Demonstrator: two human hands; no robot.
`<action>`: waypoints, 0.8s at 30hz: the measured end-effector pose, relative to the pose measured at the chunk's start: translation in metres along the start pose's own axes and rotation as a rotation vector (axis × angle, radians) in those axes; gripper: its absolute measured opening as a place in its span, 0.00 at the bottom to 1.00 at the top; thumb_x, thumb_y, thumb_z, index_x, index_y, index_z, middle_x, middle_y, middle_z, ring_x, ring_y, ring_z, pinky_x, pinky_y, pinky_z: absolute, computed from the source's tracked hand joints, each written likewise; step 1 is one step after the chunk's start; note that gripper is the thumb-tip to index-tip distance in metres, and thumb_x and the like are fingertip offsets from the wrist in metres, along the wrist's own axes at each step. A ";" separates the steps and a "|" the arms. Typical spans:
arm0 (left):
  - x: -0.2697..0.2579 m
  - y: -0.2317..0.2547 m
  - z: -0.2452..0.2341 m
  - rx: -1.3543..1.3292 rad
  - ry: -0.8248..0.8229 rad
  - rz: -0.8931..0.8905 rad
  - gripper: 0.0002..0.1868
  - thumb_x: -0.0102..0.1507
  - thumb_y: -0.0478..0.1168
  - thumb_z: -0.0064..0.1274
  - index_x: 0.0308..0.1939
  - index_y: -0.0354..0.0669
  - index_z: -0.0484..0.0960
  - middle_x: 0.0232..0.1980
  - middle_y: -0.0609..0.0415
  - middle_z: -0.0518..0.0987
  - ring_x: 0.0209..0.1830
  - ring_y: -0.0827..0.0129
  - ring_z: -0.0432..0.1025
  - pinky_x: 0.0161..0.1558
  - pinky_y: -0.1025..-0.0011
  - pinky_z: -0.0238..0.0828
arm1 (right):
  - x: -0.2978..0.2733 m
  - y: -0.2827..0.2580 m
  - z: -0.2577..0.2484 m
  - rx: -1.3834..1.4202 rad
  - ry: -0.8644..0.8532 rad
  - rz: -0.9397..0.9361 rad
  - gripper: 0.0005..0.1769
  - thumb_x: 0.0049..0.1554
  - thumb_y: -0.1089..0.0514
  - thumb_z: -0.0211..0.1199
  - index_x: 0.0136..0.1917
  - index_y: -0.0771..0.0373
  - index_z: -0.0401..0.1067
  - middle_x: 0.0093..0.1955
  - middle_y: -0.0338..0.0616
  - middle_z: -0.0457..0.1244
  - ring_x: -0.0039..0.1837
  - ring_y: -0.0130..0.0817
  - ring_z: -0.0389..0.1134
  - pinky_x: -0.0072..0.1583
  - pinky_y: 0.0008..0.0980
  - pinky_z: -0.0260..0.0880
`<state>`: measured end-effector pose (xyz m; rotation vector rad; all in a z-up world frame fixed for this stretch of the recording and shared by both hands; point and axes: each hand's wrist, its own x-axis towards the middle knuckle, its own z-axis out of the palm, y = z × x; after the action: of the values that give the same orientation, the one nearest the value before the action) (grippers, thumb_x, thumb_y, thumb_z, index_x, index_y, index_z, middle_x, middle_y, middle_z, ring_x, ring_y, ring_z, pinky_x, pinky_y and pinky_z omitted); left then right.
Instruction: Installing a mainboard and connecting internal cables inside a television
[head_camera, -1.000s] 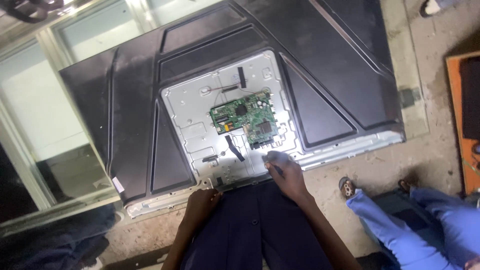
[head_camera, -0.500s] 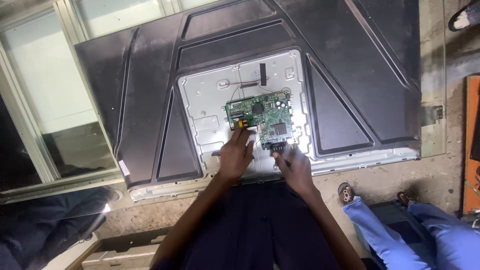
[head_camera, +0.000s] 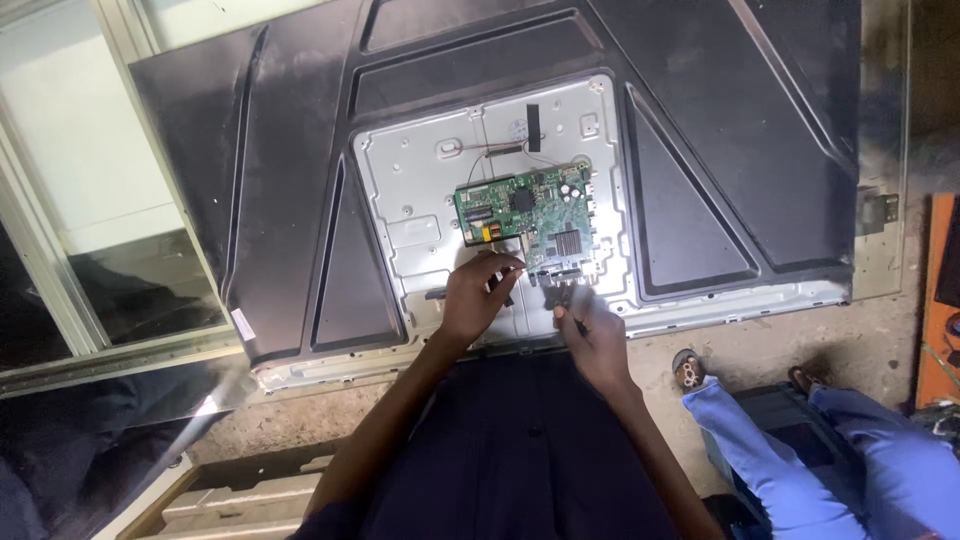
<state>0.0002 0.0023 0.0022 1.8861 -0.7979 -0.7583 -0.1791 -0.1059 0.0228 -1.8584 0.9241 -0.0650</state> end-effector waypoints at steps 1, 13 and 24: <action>-0.002 0.000 -0.001 -0.108 0.015 -0.018 0.04 0.64 0.36 0.55 0.40 0.49 0.84 0.29 0.56 0.78 0.19 0.68 0.74 0.22 0.74 0.69 | -0.001 -0.002 0.001 0.007 -0.001 0.009 0.18 0.59 0.48 0.59 0.31 0.58 0.74 0.30 0.48 0.67 0.40 0.54 0.70 0.44 0.44 0.69; -0.012 0.002 -0.043 0.155 0.185 0.011 0.04 0.62 0.36 0.55 0.40 0.43 0.83 0.29 0.46 0.79 0.23 0.51 0.75 0.26 0.60 0.71 | -0.006 -0.077 -0.011 0.012 0.003 -0.024 0.15 0.60 0.51 0.58 0.35 0.58 0.72 0.31 0.47 0.68 0.38 0.52 0.70 0.44 0.44 0.67; -0.006 -0.048 -0.045 -0.133 0.242 -0.091 0.05 0.65 0.34 0.47 0.36 0.40 0.78 0.27 0.49 0.72 0.24 0.63 0.69 0.28 0.65 0.66 | -0.018 -0.062 0.001 0.016 -0.030 -0.079 0.16 0.60 0.52 0.58 0.34 0.59 0.73 0.31 0.51 0.67 0.34 0.53 0.68 0.43 0.42 0.66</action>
<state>0.0420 0.0472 -0.0233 1.8601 -0.5017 -0.6081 -0.1566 -0.0819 0.0784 -1.8760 0.8267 -0.0926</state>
